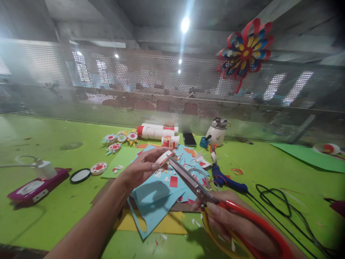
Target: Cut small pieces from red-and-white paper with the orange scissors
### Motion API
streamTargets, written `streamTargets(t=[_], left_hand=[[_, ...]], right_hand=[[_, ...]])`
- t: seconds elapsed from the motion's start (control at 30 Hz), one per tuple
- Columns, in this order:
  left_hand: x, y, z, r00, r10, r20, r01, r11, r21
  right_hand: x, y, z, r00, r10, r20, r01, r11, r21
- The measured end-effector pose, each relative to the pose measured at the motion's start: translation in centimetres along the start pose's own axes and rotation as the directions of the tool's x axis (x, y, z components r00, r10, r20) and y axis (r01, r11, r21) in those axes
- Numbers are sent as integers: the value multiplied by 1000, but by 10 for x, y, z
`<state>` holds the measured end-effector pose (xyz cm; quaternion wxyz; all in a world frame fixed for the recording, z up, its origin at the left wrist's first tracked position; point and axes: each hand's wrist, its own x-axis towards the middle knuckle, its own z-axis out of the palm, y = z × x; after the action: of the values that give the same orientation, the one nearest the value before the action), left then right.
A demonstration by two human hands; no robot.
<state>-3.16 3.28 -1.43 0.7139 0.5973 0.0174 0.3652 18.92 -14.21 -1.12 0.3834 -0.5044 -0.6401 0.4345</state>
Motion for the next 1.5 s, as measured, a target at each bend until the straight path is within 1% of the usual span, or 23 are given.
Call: streamTargets(t=[0.2,0.37,0.43,0.53,0.63,0.7,0.77,0.8,0.87,0.93,0.97,1.03,1.1,1.17,1.2,1.27,1.37,1.4,1.43,1.5], left_hand=[[0,0,0,1000,-4,-12,4,1000,3],[0,-1,0,1000,2,-8,-2,1000,11],[0,-2,-1,1000,-6,-5,6,1000,16],[0,-3,-3,1000,-24,-13,25,999,26],[0,-2,-3,999,-34,-26,35,999,42],[0,0,-3,999,-29,-20,30,999,44],[-1,2,-3,999,-46,-14,46,999,22],[-1,2,-3,998,-57,-15,57,998,7],[-2,3,-4,997,-77,-23,77,997,-9],[-2,3,-4,997,-69,-15,69,998,4],[-1,3,-3,998,-61,-9,61,998,13],[0,4,-3,999,-49,1,49,999,22],[1,4,-1,1000,-22,-15,22,1000,16],[1,3,1,999,10,-43,-9,1000,17],[2,3,2,998,21,-58,-20,1000,24],[2,2,5,995,31,-93,-27,999,45],[4,0,10,987,54,-154,-43,996,73],[5,-1,12,984,58,-168,-45,996,81],[5,-1,14,982,58,-177,-43,995,89],[6,-2,16,981,47,-190,-27,994,107]], right_hand=[[-1,5,-4,999,-25,-39,21,994,-109],[0,0,-3,995,-65,-76,45,970,-238],[1,-3,-2,995,-69,-66,51,968,-245],[3,-9,-1,998,-61,-15,55,969,-242],[2,-16,-2,996,-87,-32,74,957,-279],[0,-19,-2,993,-95,-65,75,961,-267],[-2,-19,-2,995,-73,-72,56,974,-221],[-2,-18,-2,997,-54,-53,42,980,-193],[-1,-14,-1,998,-43,-53,36,990,-137],[2,-9,-2,1000,-20,-2,20,996,-81],[4,-7,-3,1000,-8,29,10,997,-73],[6,-5,-3,999,18,52,-12,994,-109],[6,-8,-2,997,17,70,-9,993,-121],[4,-13,1,998,-3,66,11,993,-114],[3,-16,3,999,-6,41,11,993,-121],[3,-21,9,994,-66,-87,46,975,-219],[9,-21,15,990,-119,-70,91,944,-318],[13,-18,16,988,-122,-98,81,934,-348],[17,-15,17,986,-141,-87,95,913,-397],[22,-7,17,975,-189,-115,101,844,-527]])
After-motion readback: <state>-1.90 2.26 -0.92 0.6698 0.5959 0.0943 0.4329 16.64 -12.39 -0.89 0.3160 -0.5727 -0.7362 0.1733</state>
